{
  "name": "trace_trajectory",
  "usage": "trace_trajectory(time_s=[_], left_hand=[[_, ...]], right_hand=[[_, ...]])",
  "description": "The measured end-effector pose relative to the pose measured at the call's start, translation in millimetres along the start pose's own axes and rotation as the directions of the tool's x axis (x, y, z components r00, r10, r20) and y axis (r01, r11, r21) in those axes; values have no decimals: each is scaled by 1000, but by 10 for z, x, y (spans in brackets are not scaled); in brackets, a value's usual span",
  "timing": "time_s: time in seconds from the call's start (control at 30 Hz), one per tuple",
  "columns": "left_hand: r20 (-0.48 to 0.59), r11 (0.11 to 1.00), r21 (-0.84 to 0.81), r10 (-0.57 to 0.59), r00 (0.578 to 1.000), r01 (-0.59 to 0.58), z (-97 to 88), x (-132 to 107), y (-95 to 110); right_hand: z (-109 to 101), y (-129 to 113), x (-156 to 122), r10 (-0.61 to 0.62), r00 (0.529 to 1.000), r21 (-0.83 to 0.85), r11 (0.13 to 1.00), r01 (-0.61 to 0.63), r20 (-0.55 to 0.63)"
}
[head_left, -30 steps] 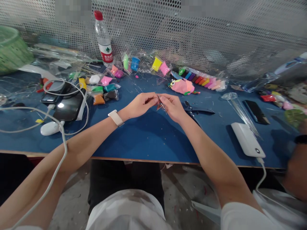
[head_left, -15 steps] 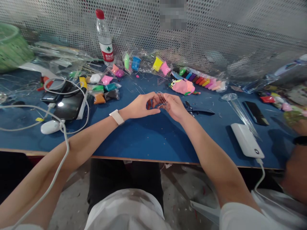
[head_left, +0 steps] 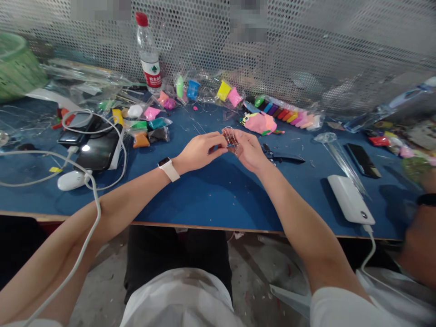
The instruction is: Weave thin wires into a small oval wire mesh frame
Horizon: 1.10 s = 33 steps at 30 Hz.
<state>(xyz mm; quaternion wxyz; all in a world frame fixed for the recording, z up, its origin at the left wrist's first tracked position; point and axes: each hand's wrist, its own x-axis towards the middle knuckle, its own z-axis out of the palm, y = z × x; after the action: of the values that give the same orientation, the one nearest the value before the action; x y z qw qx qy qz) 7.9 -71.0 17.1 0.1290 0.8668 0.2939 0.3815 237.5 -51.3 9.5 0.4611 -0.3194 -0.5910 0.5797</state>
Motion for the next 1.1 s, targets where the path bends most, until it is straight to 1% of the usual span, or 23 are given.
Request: trace_trajectory(time_s=[0.13,0.3,0.47,0.63,0.73,0.8,0.83,0.9,0.93,0.97,1.0,1.03,1.07,1.1], left_hand=[[-9,1000,-27,-2,1000,2,10,6,14],[-6,992,-126,20,1000,-20,30,14,11],[26,981,-192,16,1000,-11,22,32,-13],[36,983,-182,-2,999,8,-8,23,-18],[36,987,-159,2,999,4,-1,0,-34],[-9,995,-101,3,1000,-4,-1,7,-12],[-59,999,-54,-3,998,0,-12,20,32],[-179,998,59,-9,984,20,-70,46,221],[-230,995,97,34,973,-12,-115,45,375],[-234,989,122,112,966,-85,-167,23,565],[-205,973,130,213,955,-189,-220,-26,781],[-148,945,111,323,935,-309,-268,-106,1011],[-33,894,77,445,895,-442,-306,-211,1237],[73,829,80,549,832,-554,-332,-331,1446]], right_hand=[[-5,-5,4,1,1000,1,1000,-1,-14],[-22,11,15,24,999,29,999,-23,-31],[-16,12,13,35,999,44,998,-35,4],[-20,-41,-7,29,998,50,998,-32,63],[-23,-66,-9,58,996,46,997,-61,63],[-14,-70,-6,86,995,47,995,-88,44],[-6,-69,-6,101,994,49,994,-103,33],[13,-59,-9,122,992,57,991,-122,11],[23,-51,-13,127,992,62,990,-127,4],[32,-43,-17,129,992,60,990,-129,-2],[41,-33,-22,131,991,50,990,-131,-2],[49,-23,-27,136,991,32,990,-136,1],[57,-13,-30,141,990,8,990,-141,5],[66,-2,-32,141,990,-12,990,-141,9]])
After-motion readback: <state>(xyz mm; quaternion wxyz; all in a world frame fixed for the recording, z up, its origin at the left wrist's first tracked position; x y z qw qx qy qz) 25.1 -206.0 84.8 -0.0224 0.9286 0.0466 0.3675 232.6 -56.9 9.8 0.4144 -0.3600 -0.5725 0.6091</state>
